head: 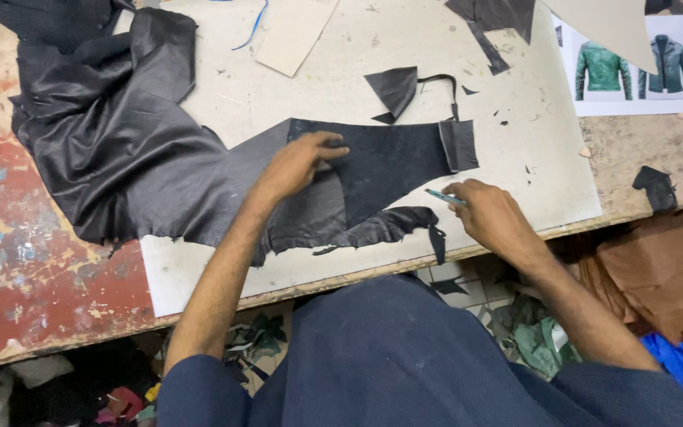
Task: The person cuts black leather on a work table using a utility knife and a cardboard template. They position the template, trace or cut along its edges, and remove the template to reveal cut leather pieces.
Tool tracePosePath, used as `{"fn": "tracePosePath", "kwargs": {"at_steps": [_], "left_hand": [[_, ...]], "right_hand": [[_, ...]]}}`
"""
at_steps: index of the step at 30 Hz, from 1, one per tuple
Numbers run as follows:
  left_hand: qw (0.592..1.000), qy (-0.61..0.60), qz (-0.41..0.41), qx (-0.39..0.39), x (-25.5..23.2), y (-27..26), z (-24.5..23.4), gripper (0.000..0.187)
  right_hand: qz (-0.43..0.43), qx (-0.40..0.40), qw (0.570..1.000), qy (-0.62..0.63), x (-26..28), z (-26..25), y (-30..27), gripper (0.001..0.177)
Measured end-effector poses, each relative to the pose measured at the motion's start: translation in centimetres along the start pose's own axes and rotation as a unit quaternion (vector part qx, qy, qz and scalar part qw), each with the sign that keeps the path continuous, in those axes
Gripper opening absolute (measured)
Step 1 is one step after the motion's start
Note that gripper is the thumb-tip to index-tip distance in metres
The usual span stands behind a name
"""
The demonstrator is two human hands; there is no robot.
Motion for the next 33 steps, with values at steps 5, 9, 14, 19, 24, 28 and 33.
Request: {"fn": "tracePosePath", "kwargs": {"at_steps": [5, 9, 14, 19, 24, 28, 33], "left_hand": [[0.997, 0.075, 0.005, 0.007, 7.6, 1.8, -2.9, 0.050], [0.997, 0.040, 0.058, 0.024, 9.6, 3.1, -2.6, 0.039], [0.997, -0.036, -0.028, 0.061, 10.7, 3.3, -2.8, 0.011], [0.993, -0.077, -0.040, 0.079, 11.3, 3.5, -2.6, 0.017], [0.997, -0.069, 0.031, 0.019, 11.2, 3.1, -2.6, 0.020], [0.987, -0.140, -0.069, 0.034, 11.3, 2.8, -2.6, 0.030], [0.989, -0.118, -0.073, 0.049, 10.2, 2.7, -3.1, 0.033]], "right_hand": [[-0.182, -0.030, 0.982, -0.041, 6.9, 4.3, 6.4, 0.034], [-0.299, -0.060, 0.950, -0.063, 11.7, 7.7, 12.3, 0.035], [-0.338, -0.027, 0.939, -0.061, 14.8, 10.7, 17.3, 0.032], [-0.343, -0.009, 0.936, -0.077, 15.8, 11.5, 19.1, 0.030], [-0.354, -0.004, 0.929, -0.106, 16.4, 11.4, 19.0, 0.031], [-0.318, 0.037, 0.938, -0.133, 15.6, 10.6, 18.3, 0.034], [-0.277, 0.024, 0.953, -0.117, 13.2, 9.1, 15.4, 0.031]]}}
Point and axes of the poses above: each hand's wrist, its own y-axis towards the middle knuckle, its own z-axis out of the palm, x = y × z, the point moved 6 cm from there along y, towards the middle knuckle, and after that the axes turned 4 degrees about z, right-handed, at the moved point
